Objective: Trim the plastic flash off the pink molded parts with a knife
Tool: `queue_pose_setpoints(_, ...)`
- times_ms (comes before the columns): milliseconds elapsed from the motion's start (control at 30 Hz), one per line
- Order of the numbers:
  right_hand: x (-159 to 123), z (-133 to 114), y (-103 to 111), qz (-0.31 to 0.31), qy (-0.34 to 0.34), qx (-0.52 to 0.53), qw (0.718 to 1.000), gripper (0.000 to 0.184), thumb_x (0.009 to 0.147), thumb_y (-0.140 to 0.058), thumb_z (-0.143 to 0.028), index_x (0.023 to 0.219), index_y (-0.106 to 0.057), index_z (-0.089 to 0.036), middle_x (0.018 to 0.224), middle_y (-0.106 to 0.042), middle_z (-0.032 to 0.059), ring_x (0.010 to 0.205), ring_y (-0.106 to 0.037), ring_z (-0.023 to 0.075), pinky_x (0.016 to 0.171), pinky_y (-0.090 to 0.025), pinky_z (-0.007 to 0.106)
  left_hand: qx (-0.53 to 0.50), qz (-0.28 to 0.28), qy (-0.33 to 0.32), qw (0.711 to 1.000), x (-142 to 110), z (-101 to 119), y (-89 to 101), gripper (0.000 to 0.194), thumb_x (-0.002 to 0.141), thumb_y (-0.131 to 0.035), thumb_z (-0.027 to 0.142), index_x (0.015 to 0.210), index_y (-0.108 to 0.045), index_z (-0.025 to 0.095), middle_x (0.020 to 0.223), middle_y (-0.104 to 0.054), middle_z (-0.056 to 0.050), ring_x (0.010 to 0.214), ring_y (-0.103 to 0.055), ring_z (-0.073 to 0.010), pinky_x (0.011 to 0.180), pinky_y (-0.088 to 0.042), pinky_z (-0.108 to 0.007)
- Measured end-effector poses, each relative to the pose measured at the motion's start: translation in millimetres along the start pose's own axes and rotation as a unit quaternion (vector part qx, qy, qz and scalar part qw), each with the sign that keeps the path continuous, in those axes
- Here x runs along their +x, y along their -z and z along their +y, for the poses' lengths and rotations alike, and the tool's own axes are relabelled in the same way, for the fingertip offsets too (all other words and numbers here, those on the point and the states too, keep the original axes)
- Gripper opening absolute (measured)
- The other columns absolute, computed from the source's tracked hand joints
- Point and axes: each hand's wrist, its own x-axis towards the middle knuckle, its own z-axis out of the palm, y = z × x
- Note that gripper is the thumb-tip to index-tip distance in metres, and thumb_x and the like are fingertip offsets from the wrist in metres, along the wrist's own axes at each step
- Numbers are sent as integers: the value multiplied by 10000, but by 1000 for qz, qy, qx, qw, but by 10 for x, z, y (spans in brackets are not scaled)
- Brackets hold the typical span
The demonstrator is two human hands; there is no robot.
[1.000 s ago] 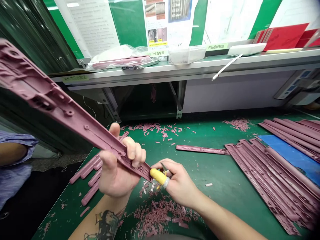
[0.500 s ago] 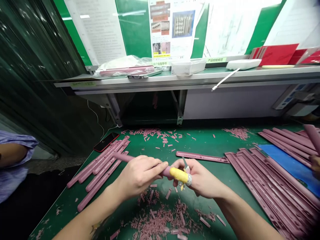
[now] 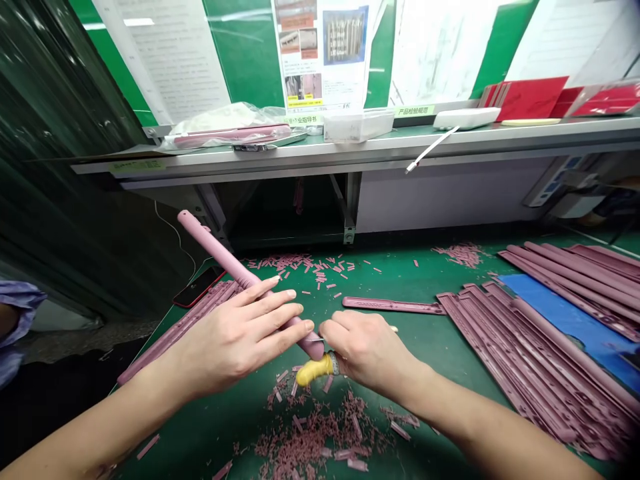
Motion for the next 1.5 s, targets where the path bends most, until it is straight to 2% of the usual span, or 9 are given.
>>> queue_pose_setpoints(133,2,27,38,8,40,9,999,288,959,-389,-211,696,-505,-191,619,-507,6,534,-365,140,512,-156,303,17,12,11,1000,-5,44,35,504,869,-462,101,1357,-493,223,1097,-698,-117,1076,-624,-283,1056,-356,-530)
queue_pose_setpoints(333,-28,24,89,50,36,8,998,337,979,-328,-195,678,-482,-198,592,-467,3,525,-330,144,512,-165,305,81,38,65,994,-71,231,-13,486,841,-521,74,1319,-515,160,1070,-693,-121,977,-649,-262,923,-507,-450)
queue_pose_setpoints(567,-29,4,138,93,42,1,995,379,966,-281,-144,649,-484,-187,580,-448,4,521,-306,147,508,-176,303,29,71,159,984,-74,466,-36,501,835,-596,97,1324,-487,117,1059,-694,-119,921,-663,-226,768,-576,-351)
queue_pose_setpoints(700,-4,-17,104,105,6,4,994,342,968,-325,-176,689,-524,-183,599,-450,4,544,-333,146,516,-185,300,0,63,206,977,-43,521,-42,486,850,-589,133,1325,-489,139,1062,-692,-99,897,-671,-211,726,-573,-322)
queue_pose_setpoints(900,35,1,34,121,-13,-2,993,323,952,-385,-189,654,-510,-179,597,-440,2,544,-318,143,521,-181,298,-105,70,307,943,16,647,-92,478,878,-564,178,1344,-484,250,1093,-698,-13,812,-680,-132,648,-536,-210)
queue_pose_setpoints(1133,49,-12,-72,140,-57,-8,989,282,946,-428,-240,697,-544,-179,622,-481,11,574,-359,145,540,-190,297,-144,88,397,902,38,700,-173,437,861,-595,261,1296,-551,264,976,-734,-1,724,-682,-140,581,-515,-207)
queue_pose_setpoints(1367,40,5,-121,160,-28,-11,987,361,947,-387,-197,609,-515,-179,568,-471,5,538,-327,139,520,-176,301,-132,97,402,901,95,708,-176,395,874,-578,266,1268,-569,242,916,-740,0,673,-679,-128,548,-512,-194)
queue_pose_setpoints(1433,32,71,-103,145,-2,15,989,411,975,-366,-257,606,-528,-176,556,-463,-4,521,-333,126,505,-174,290,-100,79,353,927,74,610,-172,423,877,-570,241,1299,-535,222,1017,-727,-23,772,-690,-145,629,-543,-208)
queue_pose_setpoints(1500,31,156,-59,126,30,45,991,455,993,-354,-392,667,-585,-173,556,-460,-13,513,-359,113,493,-177,275,-44,52,259,963,46,468,-154,401,884,-542,184,1284,-538,194,1096,-700,-55,910,-677,-184,781,-555,-275)
